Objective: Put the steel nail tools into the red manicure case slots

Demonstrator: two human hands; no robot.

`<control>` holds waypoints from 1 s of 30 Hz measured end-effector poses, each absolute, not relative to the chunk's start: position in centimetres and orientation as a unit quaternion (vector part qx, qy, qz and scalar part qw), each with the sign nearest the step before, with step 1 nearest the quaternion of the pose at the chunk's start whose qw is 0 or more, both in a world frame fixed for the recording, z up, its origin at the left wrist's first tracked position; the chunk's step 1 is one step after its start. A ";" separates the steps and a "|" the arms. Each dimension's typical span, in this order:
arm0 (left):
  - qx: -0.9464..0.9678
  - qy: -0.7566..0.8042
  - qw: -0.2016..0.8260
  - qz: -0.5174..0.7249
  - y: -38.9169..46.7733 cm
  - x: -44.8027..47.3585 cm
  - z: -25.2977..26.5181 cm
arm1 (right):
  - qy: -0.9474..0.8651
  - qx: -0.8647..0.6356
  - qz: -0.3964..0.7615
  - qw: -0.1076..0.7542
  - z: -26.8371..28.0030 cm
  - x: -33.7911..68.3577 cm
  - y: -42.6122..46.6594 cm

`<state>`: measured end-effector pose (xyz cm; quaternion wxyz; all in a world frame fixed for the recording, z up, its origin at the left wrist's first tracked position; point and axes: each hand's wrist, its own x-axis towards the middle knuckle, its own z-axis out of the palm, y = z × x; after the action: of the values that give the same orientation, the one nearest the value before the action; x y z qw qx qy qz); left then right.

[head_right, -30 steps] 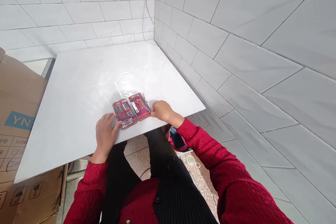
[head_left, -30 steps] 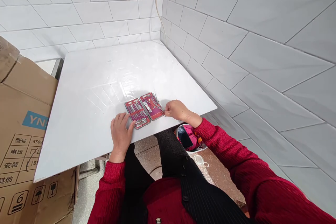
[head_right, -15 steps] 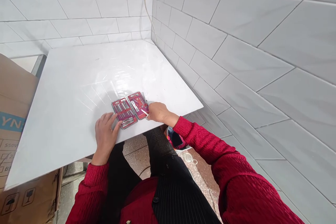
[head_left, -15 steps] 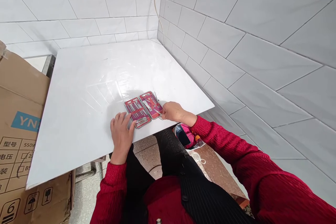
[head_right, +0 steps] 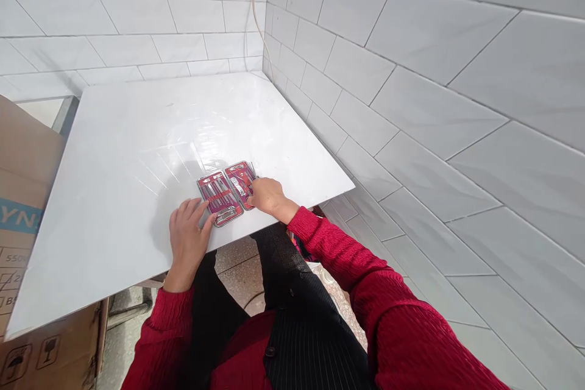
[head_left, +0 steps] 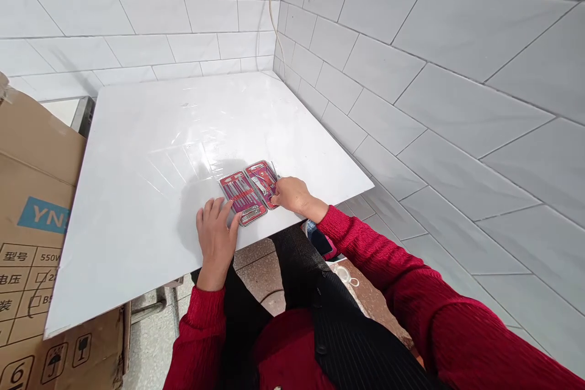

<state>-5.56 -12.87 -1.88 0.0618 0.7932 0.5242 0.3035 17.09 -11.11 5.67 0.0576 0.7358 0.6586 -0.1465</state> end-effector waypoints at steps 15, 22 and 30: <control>0.807 0.506 0.054 0.299 -13.1 -6.1 -2.1 | 0.689 0.641 -0.103 -0.324 -1.8 18.9 -16.9; 0.843 0.465 0.083 0.255 -13.1 -8.0 -2.6 | 0.699 0.615 -0.111 -0.348 -3.5 19.3 -17.9; 0.832 0.477 0.110 0.260 -13.7 -7.9 -2.2 | 0.703 0.615 -0.109 -0.341 -3.4 19.4 -18.1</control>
<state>-7.91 -13.71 -2.24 0.1102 0.8321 0.4772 0.2604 19.38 -18.07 -3.43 -0.3410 0.6150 0.7026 -0.1088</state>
